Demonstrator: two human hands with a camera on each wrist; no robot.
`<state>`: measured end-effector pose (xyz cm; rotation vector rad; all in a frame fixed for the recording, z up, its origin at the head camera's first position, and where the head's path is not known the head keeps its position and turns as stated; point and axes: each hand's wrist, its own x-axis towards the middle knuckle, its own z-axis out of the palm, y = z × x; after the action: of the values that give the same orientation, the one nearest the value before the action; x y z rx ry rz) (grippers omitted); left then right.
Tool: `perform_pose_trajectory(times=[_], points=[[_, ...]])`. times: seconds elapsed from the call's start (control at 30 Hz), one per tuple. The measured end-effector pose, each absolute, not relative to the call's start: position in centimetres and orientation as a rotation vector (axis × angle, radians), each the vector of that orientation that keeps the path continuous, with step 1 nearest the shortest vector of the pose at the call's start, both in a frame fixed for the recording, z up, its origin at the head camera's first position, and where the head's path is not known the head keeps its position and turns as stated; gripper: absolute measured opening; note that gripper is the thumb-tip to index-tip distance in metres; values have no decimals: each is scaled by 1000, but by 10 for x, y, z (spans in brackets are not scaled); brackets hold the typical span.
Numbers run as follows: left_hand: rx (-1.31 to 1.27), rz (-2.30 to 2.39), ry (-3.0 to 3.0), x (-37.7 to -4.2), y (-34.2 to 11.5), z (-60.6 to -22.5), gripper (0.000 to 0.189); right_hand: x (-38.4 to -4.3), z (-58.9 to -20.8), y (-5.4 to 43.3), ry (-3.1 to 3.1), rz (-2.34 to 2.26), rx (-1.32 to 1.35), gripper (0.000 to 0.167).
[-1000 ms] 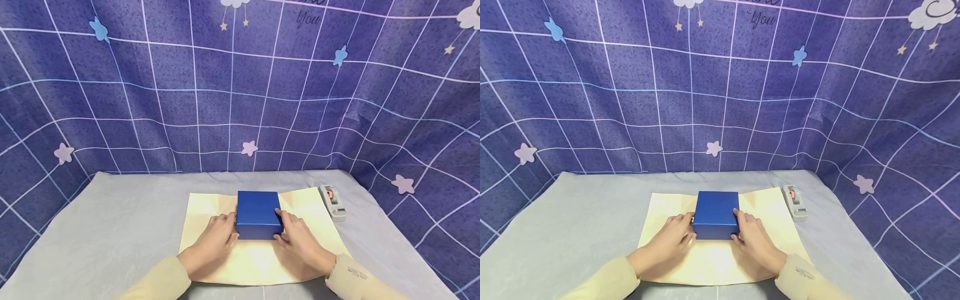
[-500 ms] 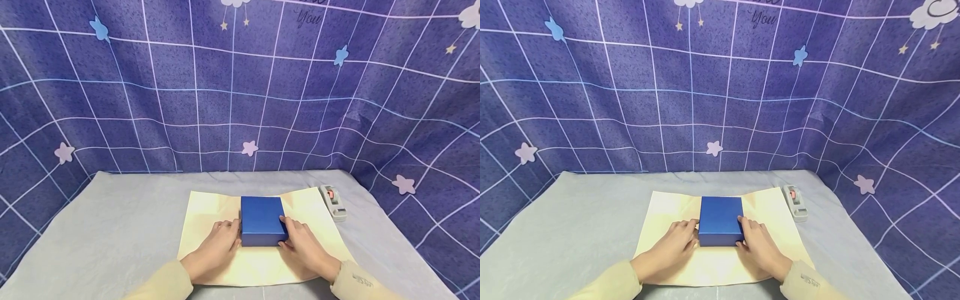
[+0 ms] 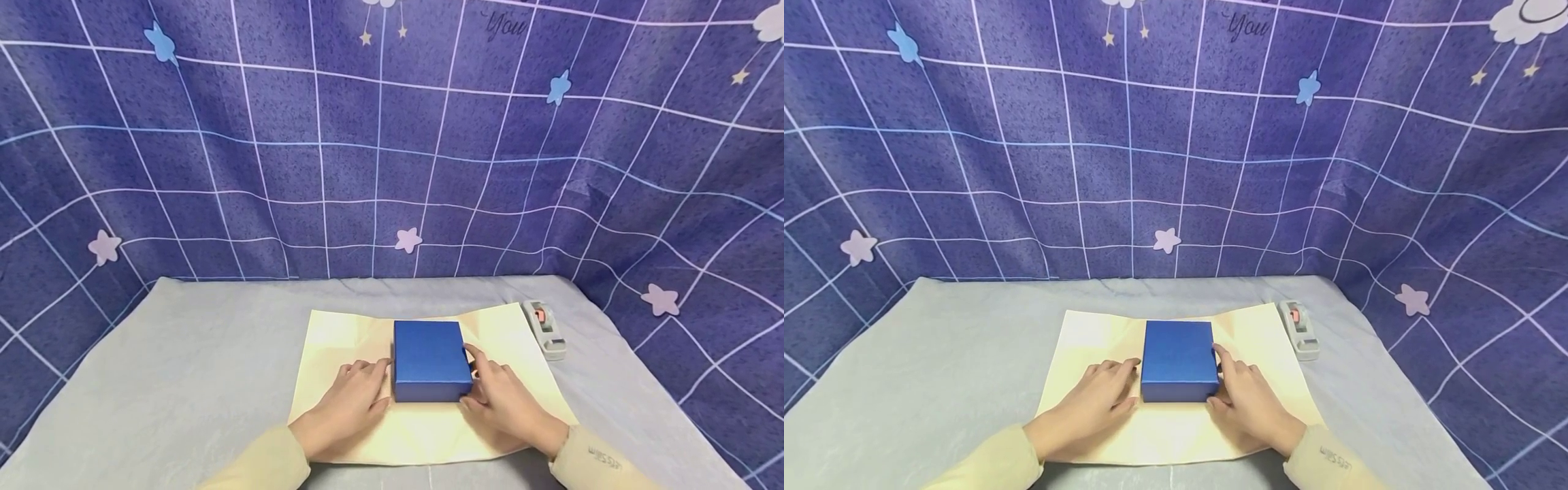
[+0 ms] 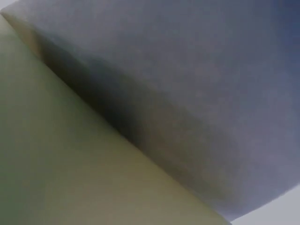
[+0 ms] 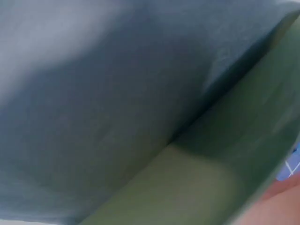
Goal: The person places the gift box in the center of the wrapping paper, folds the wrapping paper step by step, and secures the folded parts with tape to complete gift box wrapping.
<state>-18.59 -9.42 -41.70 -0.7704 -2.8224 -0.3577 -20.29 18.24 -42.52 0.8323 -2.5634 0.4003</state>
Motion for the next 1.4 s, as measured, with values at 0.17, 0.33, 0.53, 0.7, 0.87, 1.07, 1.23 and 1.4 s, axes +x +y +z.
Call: perform_pose_trajectory(times=[0.17,0.33,0.53,0.7,0.87,1.07,1.23,1.4], points=[[-769,-427,-3028,-180,-99,-417,72,-201,-425,193,-2733,397,848,77],[-768,-443,-3155,-175,-103,-419,79,-200,-428,200,-2950,405,866,69],[-764,-403,-3183,-174,-104,-421,79,-201,-430,201,-2993,419,864,69],[-728,-405,-3204,-176,-109,-422,80,-203,-430,196,-2995,423,887,69],[-702,-439,-3213,-178,-119,-422,79,-205,-431,188,-2992,433,908,68],[-669,-469,-3232,-180,-137,-424,79,-210,-432,172,-2976,440,945,68],[-649,-491,-3210,-182,-156,-426,78,-214,-432,158,-2966,454,1006,65],[-646,-528,-3199,-182,-173,-423,79,-221,-431,146,-2969,437,1083,63]])
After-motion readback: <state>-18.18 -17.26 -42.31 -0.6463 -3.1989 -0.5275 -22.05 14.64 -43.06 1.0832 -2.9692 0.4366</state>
